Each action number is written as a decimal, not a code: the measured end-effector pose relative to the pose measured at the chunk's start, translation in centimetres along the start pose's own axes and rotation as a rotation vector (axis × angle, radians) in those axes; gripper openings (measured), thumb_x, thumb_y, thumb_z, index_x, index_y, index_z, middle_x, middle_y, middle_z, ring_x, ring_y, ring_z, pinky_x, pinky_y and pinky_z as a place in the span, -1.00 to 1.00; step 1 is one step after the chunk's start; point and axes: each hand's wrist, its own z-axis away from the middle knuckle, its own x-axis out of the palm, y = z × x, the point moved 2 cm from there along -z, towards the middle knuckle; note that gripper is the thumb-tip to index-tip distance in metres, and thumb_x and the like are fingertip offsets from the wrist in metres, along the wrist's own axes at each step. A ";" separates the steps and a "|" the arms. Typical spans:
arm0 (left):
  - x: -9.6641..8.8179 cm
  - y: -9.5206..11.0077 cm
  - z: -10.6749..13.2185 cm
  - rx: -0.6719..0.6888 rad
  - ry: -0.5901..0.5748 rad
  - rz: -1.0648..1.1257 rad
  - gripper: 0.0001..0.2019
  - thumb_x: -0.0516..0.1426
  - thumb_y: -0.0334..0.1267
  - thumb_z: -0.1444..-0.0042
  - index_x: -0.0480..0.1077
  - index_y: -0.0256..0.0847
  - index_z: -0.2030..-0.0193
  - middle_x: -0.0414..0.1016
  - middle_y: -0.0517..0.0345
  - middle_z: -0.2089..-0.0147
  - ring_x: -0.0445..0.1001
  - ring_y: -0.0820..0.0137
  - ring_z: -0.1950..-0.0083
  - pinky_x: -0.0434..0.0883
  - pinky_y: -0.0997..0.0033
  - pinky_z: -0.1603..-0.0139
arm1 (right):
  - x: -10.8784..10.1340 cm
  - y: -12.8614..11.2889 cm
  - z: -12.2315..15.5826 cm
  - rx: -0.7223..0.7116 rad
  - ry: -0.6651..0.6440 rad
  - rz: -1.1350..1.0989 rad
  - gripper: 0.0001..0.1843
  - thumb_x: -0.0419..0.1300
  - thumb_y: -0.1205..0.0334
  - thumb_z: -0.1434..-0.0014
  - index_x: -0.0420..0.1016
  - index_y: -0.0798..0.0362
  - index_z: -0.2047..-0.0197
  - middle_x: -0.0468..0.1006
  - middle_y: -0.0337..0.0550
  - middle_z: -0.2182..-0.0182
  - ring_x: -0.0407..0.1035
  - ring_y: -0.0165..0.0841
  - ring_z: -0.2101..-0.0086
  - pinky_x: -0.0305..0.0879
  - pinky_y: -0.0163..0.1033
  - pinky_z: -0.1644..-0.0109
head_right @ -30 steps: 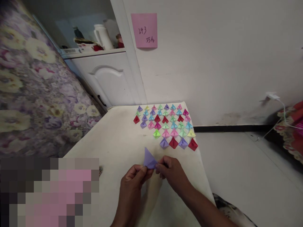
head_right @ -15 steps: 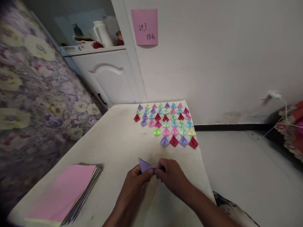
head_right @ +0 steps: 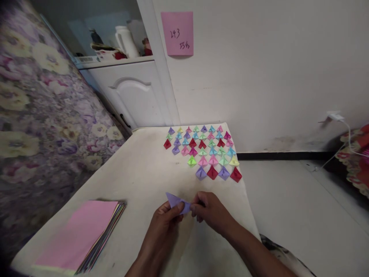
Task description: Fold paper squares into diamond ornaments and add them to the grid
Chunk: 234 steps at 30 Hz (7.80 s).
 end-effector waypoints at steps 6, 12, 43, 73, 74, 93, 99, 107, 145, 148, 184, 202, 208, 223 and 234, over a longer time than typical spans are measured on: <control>0.5 0.7 0.4 0.030 0.005 -0.281 -0.81 0.24 -0.20 0.11 0.40 -0.29 0.55 0.31 0.28 0.73 0.20 0.54 0.65 0.11 0.55 0.58 | -0.4 0.1 -0.3 -0.110 0.068 0.099 -0.93 0.15 0.30 -0.01 0.38 0.10 0.46 0.38 -0.30 0.56 0.25 -0.45 0.50 0.13 -0.37 0.43; 1.0 0.8 0.4 0.009 -0.063 -0.335 -0.80 0.23 -0.19 0.14 0.36 -0.28 0.55 0.34 0.26 0.75 0.23 0.53 0.68 0.13 0.55 0.61 | -0.3 0.4 -0.5 -0.074 0.047 0.038 -0.90 0.15 0.27 -0.03 0.39 0.11 0.47 0.39 -0.28 0.56 0.26 -0.43 0.48 0.15 -0.36 0.40; -0.4 1.0 0.0 0.021 -0.062 -0.241 -0.78 0.19 -0.20 0.04 0.36 -0.30 0.56 0.37 0.24 0.69 0.23 0.57 0.64 0.14 0.59 0.59 | -0.4 0.7 -0.5 -0.045 0.071 -0.004 -0.85 0.14 0.27 -0.03 0.32 0.11 0.52 0.33 -0.30 0.62 0.22 -0.47 0.56 0.11 -0.38 0.47; 0.2 1.3 0.0 0.062 -0.105 -0.232 -0.89 0.17 -0.27 0.01 0.44 -0.29 0.41 0.47 0.17 0.52 0.38 0.51 0.54 0.31 0.55 0.48 | -0.2 -1.4 0.9 -0.613 0.340 0.383 -0.78 0.08 0.46 -0.08 0.41 0.01 0.24 0.39 -0.12 0.27 0.32 -0.31 0.23 0.32 -0.21 0.17; 0.2 1.3 0.0 0.059 -0.099 -0.227 -0.89 0.18 -0.27 0.02 0.45 -0.29 0.40 0.48 0.17 0.50 0.39 0.51 0.54 0.32 0.55 0.49 | -0.2 -1.3 0.9 -0.626 0.352 0.397 -0.78 0.08 0.46 -0.08 0.41 0.01 0.23 0.39 -0.11 0.26 0.33 -0.30 0.22 0.32 -0.20 0.16; 0.1 1.1 -0.1 0.005 -0.039 -0.227 -0.84 0.22 -0.22 0.12 0.49 -0.28 0.42 0.54 0.08 0.41 0.43 0.47 0.53 0.33 0.53 0.52 | 0.0 -1.0 1.1 -0.627 0.418 0.545 -0.83 0.03 0.38 -0.16 0.44 0.01 0.28 0.33 -0.15 0.36 0.29 -0.36 0.36 0.29 -0.26 0.32; 0.2 1.1 0.0 -0.014 -0.033 -0.240 -0.83 0.21 -0.23 0.10 0.50 -0.29 0.38 0.54 0.08 0.39 0.44 0.47 0.53 0.33 0.52 0.51 | 0.0 -1.1 1.2 -0.605 0.402 0.563 -0.83 0.03 0.37 -0.17 0.43 0.02 0.28 0.33 -0.16 0.38 0.29 -0.38 0.40 0.25 -0.29 0.36; 0.1 1.0 -0.1 -0.015 -0.021 -0.233 -0.83 0.21 -0.23 0.11 0.50 -0.27 0.38 0.55 0.09 0.40 0.44 0.47 0.53 0.32 0.53 0.52 | 0.1 -1.2 1.3 -0.625 0.406 0.585 -0.82 0.02 0.38 -0.18 0.43 0.01 0.26 0.40 -0.14 0.35 0.33 -0.37 0.35 0.28 -0.29 0.31; 1.2 0.6 0.6 0.042 -0.183 -0.416 -0.68 0.04 -0.40 0.01 0.41 -0.21 0.08 0.54 0.06 0.18 0.50 0.28 0.22 0.39 0.39 0.29 | 0.7 -0.8 0.7 -0.266 0.153 0.383 -0.79 0.04 0.44 -0.05 0.46 0.02 0.34 0.52 -0.26 0.45 0.39 -0.39 0.43 0.24 -0.35 0.35; 1.3 1.0 0.6 0.035 -0.263 -0.325 -0.64 0.05 -0.45 0.04 0.42 -0.20 0.07 0.52 0.05 0.11 0.46 0.26 0.12 0.38 0.36 0.18 | 0.4 -0.9 0.8 -0.302 0.156 0.395 -0.82 0.07 0.44 -0.04 0.45 0.03 0.35 0.49 -0.26 0.45 0.36 -0.40 0.44 0.23 -0.34 0.35; -0.2 2.5 0.2 0.010 -0.314 -0.254 -0.80 0.20 -0.17 0.02 0.44 -0.30 0.44 0.43 0.16 0.54 0.33 0.48 0.51 0.26 0.52 0.47 | 0.1 -1.7 1.1 -0.149 -0.084 0.057 -0.89 0.07 0.36 -0.09 0.36 0.08 0.45 0.41 -0.28 0.55 0.33 -0.46 0.51 0.27 -0.37 0.42; 0.4 2.2 0.5 0.147 -0.065 -0.335 -0.79 0.22 -0.17 0.07 0.38 -0.28 0.53 0.40 0.22 0.60 0.33 0.48 0.52 0.27 0.51 0.46 | 0.6 -0.7 0.4 -0.095 0.015 -0.074 -0.88 0.16 0.22 -0.08 0.38 0.11 0.40 0.43 -0.29 0.56 0.33 -0.48 0.57 0.28 -0.37 0.47; 0.7 1.6 0.5 0.183 0.003 -0.243 -0.80 0.25 -0.21 0.11 0.35 -0.24 0.39 0.38 0.27 0.56 0.33 0.48 0.53 0.28 0.51 0.49 | 1.1 -0.1 0.3 -0.077 0.141 -0.101 -0.68 0.15 0.29 -0.03 0.33 0.03 0.09 0.39 -0.36 0.55 0.29 -0.49 0.63 0.28 -0.38 0.59; 1.0 -0.5 0.3 0.074 -0.048 -0.106 -0.78 0.20 -0.13 0.04 0.40 -0.28 0.43 0.42 0.21 0.51 0.36 0.47 0.47 0.29 0.50 0.41 | 1.1 0.4 -0.1 -0.022 0.219 -0.264 -0.77 0.29 0.15 0.08 0.37 0.09 0.42 0.48 -0.30 0.61 0.40 -0.41 0.57 0.34 -0.32 0.45; 1.4 0.8 0.7 0.084 -0.057 -0.346 -0.77 0.13 -0.13 -0.02 0.32 -0.24 0.51 0.37 0.25 0.69 0.35 0.45 0.64 0.29 0.50 0.57 | -0.2 0.1 -0.2 -0.032 0.173 -0.188 -0.81 0.24 0.15 0.03 0.42 0.11 0.41 0.42 -0.33 0.65 0.29 -0.49 0.66 0.23 -0.37 0.56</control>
